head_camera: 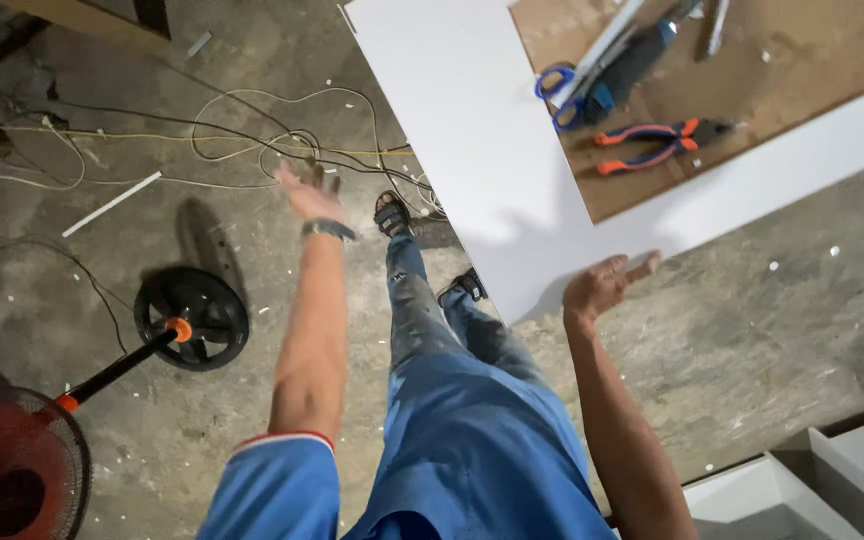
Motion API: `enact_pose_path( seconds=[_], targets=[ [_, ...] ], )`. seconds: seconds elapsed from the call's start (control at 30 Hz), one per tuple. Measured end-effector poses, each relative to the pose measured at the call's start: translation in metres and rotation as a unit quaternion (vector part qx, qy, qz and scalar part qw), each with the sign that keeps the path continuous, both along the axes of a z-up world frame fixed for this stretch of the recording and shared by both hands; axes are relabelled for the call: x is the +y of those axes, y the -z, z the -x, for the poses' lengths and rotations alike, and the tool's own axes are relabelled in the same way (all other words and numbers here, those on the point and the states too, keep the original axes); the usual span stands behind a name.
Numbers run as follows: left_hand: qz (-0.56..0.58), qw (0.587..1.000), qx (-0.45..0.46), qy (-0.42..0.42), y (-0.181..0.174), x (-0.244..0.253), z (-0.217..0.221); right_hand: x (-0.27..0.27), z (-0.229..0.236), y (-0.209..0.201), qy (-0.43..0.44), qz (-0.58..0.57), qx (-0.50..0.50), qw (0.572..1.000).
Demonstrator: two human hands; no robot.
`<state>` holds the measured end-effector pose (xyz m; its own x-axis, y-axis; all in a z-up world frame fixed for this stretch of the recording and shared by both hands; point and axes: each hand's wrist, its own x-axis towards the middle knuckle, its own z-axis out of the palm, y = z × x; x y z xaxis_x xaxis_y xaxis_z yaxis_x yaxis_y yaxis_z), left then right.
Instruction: Trimming and fitting a white plastic or wooden trim piece to a larger white panel in a workshop.
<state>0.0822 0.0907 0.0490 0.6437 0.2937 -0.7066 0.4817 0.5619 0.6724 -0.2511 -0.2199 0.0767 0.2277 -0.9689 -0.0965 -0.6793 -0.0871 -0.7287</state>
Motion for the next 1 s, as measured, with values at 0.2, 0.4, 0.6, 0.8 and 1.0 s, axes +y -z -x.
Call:
enact_pose_path(
  seconds=[0.2, 0.4, 0.6, 0.8, 1.0],
  targets=[
    [-0.014, 0.998, -0.05, 0.048, 0.053, 0.018, -0.069, 0.005, 0.003, -0.001, -0.031, 0.064, -0.006, 0.997],
    [-0.068, 0.994, -0.088, -0.002, 0.06, -0.005, -0.116, 0.008, -0.01, -0.019, 0.019, -0.01, -0.01, 1.0],
    [-0.22, 0.97, -0.101, -0.018, 0.017, -0.062, -0.158, 0.012, -0.003, -0.016, -0.003, 0.023, 0.009, 1.0],
    [-0.406, 0.885, -0.225, 0.034, 0.067, -0.122, -0.172, 0.014, -0.036, -0.058, 0.041, -0.03, 0.087, 0.995],
    [-0.466, 0.875, -0.126, 0.039, 0.015, -0.093, -0.175, 0.01, -0.019, -0.029, 0.015, 0.001, 0.028, 1.0]
  ],
)
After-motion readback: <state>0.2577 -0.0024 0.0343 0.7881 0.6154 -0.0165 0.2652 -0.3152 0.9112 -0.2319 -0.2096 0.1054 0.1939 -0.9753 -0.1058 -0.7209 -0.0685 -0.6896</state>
